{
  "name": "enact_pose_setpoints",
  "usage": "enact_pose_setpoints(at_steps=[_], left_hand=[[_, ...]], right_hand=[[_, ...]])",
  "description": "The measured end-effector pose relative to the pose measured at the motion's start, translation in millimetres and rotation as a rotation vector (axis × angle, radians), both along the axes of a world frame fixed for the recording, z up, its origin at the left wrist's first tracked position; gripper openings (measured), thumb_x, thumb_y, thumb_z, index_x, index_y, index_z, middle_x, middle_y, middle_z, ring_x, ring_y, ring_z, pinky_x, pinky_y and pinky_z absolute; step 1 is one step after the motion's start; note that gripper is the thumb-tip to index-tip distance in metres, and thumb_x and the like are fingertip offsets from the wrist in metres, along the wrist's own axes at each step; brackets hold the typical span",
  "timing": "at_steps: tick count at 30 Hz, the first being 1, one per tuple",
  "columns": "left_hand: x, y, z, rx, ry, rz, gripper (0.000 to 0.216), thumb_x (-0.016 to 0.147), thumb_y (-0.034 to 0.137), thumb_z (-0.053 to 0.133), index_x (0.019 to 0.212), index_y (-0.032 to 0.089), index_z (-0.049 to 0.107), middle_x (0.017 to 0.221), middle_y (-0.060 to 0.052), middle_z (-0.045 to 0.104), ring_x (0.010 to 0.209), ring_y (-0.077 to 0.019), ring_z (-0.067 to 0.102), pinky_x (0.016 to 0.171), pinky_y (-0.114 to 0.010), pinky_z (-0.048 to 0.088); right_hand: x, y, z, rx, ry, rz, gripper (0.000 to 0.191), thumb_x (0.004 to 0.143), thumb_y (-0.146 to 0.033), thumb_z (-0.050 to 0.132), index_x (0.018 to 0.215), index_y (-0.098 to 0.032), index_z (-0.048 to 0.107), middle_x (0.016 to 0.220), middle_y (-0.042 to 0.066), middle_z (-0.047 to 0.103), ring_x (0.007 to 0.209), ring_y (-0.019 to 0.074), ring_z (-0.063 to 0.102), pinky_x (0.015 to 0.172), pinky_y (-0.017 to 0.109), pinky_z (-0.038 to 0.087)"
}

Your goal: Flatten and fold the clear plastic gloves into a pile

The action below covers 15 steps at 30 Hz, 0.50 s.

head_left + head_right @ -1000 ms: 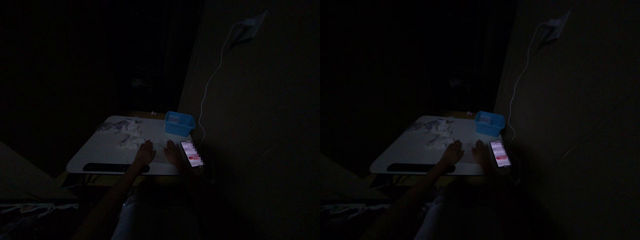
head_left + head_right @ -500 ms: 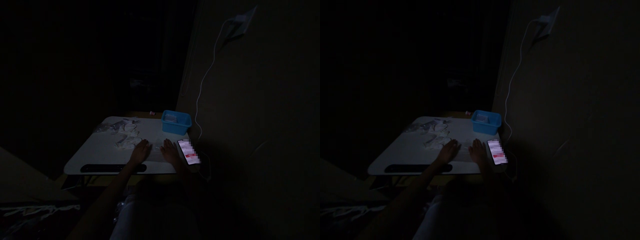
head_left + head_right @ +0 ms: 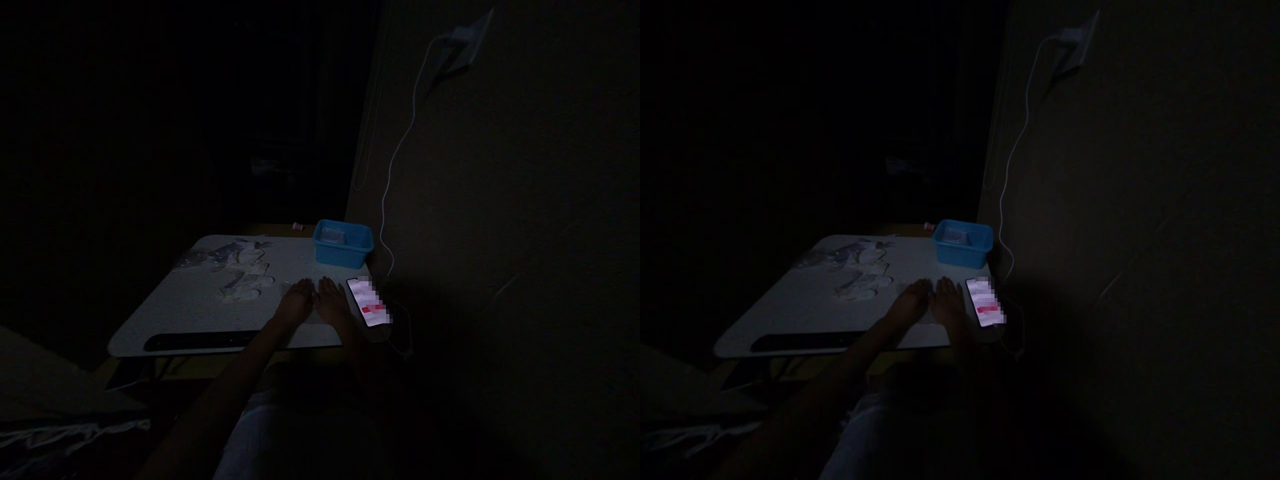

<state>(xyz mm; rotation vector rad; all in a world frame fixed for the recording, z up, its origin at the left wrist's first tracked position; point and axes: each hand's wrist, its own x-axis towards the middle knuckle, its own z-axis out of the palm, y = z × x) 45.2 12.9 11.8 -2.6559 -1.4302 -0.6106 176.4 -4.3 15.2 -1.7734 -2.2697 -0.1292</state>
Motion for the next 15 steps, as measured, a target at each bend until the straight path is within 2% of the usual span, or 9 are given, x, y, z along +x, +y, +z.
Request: enact_pose_setpoints(at_steps=[4, 10, 15], left_hand=[[12.3, 5.9, -7.1, -0.041, 0.037, 0.0, 0.04, 0.077, 0.011, 0.036, 0.114, 0.004, 0.05, 0.122, -0.017, 0.051, 0.116, -0.0204, 0.045, 0.099, -0.034, 0.036], [-3.1, 5.3, -17.5, 0.025, 0.105, 0.044, 0.042, 0.085, 0.024, 0.03, 0.118, 0.005, 0.048, 0.126, -0.018, 0.047, 0.12, -0.0233, 0.041, 0.098, -0.039, 0.034], [-11.9, -2.5, -17.8, 0.004, 0.15, 0.143, 0.05, 0.088, 0.035, 0.025, 0.125, 0.005, 0.041, 0.133, -0.018, 0.039, 0.125, -0.0244, 0.034, 0.101, -0.04, 0.027]], right_hand=[[0.7, -0.9, 1.6, -0.002, -0.035, 0.01, 0.047, 0.089, -0.026, 0.023, 0.13, -0.008, 0.036, 0.137, 0.014, 0.032, 0.127, 0.0222, 0.028, 0.102, 0.044, 0.019], [0.1, -1.5, 1.6, 0.035, -0.005, -0.009, 0.048, 0.089, -0.031, 0.024, 0.128, -0.008, 0.039, 0.136, 0.014, 0.036, 0.127, 0.0219, 0.03, 0.103, 0.043, 0.02], [0.0, -1.4, -0.4, 0.037, -0.006, -0.004, 0.049, 0.09, -0.033, 0.022, 0.129, -0.008, 0.037, 0.136, 0.014, 0.034, 0.127, 0.0217, 0.029, 0.103, 0.044, 0.019]])
